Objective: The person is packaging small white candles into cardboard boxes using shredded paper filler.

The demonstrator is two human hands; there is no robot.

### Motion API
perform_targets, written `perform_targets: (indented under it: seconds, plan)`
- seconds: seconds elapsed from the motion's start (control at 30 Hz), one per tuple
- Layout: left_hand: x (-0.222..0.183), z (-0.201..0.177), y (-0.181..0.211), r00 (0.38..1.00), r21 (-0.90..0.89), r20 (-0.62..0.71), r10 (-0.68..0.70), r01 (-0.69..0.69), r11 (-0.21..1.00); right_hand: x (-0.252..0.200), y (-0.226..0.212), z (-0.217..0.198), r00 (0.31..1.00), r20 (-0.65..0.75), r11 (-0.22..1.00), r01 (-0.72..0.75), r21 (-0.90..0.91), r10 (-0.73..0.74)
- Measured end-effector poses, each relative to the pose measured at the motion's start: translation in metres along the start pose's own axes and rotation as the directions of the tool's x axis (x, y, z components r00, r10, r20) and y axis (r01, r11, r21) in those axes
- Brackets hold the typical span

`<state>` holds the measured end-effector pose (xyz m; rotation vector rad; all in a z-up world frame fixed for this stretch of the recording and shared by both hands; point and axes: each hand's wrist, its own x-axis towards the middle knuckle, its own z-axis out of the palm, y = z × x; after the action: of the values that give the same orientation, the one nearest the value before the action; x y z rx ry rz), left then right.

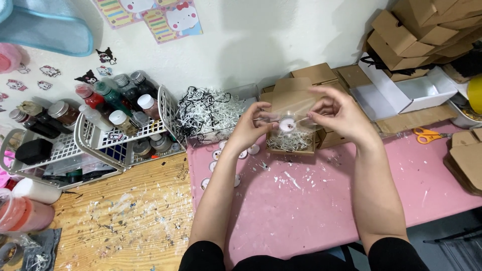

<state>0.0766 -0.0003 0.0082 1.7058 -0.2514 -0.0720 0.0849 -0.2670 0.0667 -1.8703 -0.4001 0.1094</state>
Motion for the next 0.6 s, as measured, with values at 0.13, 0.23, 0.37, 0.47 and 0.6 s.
perform_targets:
  seconds: [0.13, 0.23, 0.37, 0.47, 0.6]
  plan:
    - [0.001, -0.001, -0.006, 1.000, 0.005, 0.015, 0.017, -0.017, 1.000, -0.010, 0.007, 0.004, 0.992, -0.022, 0.988, -0.125, -0.087, 0.123]
    - [-0.003, -0.001, -0.012, 0.999, 0.096, -0.031, -0.015, 0.018, 0.995, -0.014, 0.036, 0.009, 0.986, -0.044, 0.987, -0.161, -0.021, 0.160]
    - [-0.002, -0.005, -0.039, 0.987, 0.235, -0.152, -0.047, 0.082, 0.969, -0.016, 0.058, 0.015, 0.988, -0.055, 0.988, -0.145, 0.046, 0.147]
    - [0.003, -0.008, -0.092, 0.963, 0.195, -0.131, -0.235, 0.257, 0.946, -0.018, 0.065, 0.022, 0.991, -0.055, 0.991, -0.114, 0.075, 0.118]
    - [0.018, 0.000, -0.163, 0.965, -0.027, -0.009, -0.262, 0.262, 0.965, -0.028, 0.014, 0.040, 0.956, -0.112, 0.958, -0.279, -0.063, 0.271]
